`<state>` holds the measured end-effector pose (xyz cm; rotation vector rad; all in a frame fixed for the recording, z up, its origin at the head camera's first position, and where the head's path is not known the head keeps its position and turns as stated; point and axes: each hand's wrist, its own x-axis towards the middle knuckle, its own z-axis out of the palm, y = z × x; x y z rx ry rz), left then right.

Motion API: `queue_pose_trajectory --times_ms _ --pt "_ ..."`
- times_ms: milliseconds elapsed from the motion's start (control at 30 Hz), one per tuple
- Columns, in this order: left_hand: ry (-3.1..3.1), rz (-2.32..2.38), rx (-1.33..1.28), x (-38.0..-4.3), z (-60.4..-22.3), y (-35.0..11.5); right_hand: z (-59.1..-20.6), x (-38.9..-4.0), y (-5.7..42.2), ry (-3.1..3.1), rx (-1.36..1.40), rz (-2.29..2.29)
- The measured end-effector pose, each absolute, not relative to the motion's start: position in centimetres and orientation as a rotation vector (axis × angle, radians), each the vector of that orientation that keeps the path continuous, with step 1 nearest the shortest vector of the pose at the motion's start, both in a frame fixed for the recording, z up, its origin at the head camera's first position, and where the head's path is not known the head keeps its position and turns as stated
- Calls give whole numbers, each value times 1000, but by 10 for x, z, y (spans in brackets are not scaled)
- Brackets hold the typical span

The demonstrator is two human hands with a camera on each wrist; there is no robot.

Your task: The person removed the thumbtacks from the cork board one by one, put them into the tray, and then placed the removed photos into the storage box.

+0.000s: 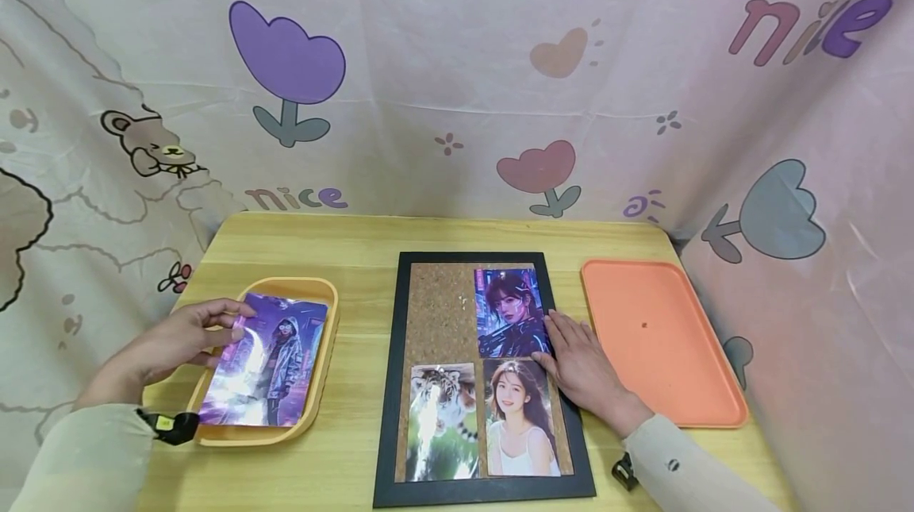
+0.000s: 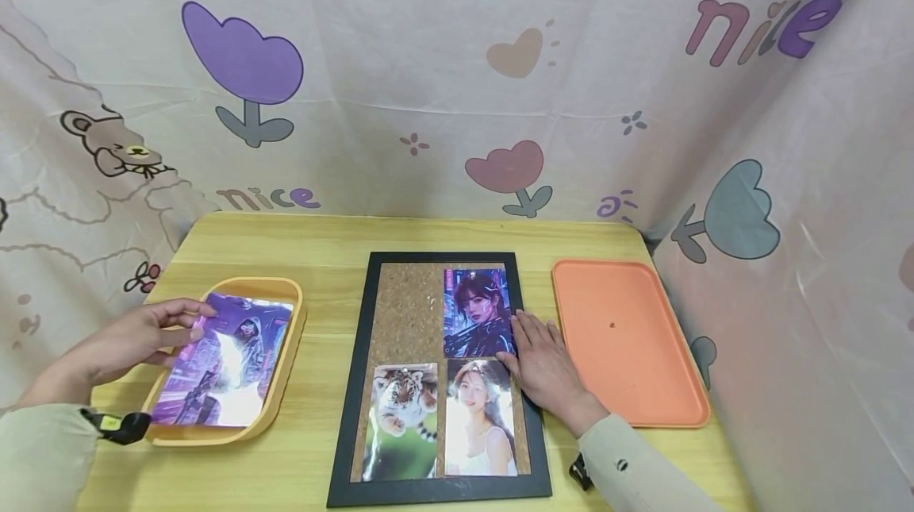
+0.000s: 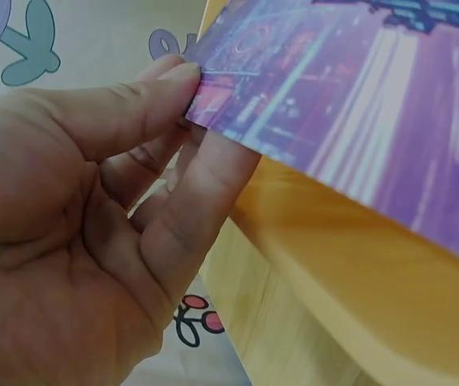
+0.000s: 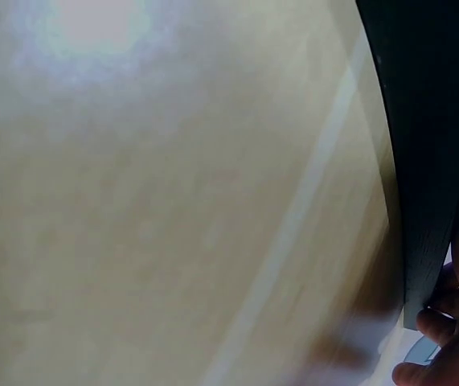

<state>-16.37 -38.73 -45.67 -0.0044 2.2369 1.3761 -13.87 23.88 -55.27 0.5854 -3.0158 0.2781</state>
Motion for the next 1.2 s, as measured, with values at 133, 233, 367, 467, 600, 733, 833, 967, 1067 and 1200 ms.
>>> queue_pose_trajectory --times_ms 133,233,367,467,600,733,833,967,1067,1200 --pt "2279 1344 -2 -164 -456 -382 -553 -138 238 -3021 578 264" --pt "2286 1341 -18 -164 -456 -379 -553 -138 238 -3021 575 261" --pt "2260 1356 -52 -165 -457 -376 -552 -138 237 -3022 575 263" --pt "2246 1360 -57 -164 -458 -375 -552 -139 237 -3030 570 264" --pt "2232 1352 -40 -164 -457 -374 -552 -138 237 -3022 570 258" --pt "2229 1318 -39 -165 -455 -372 -552 -137 237 -2993 584 274" --pt "2255 1267 -37 -165 -452 -369 -552 -137 236 -2984 589 288" --pt "2332 1156 -31 -165 -449 -365 -552 -137 236 -2993 584 287" --pt "2388 1068 -51 -166 -446 -361 -552 -136 236 -2999 580 286" --pt "2429 993 -101 -166 -441 -357 -552 -136 236 -2998 579 285"
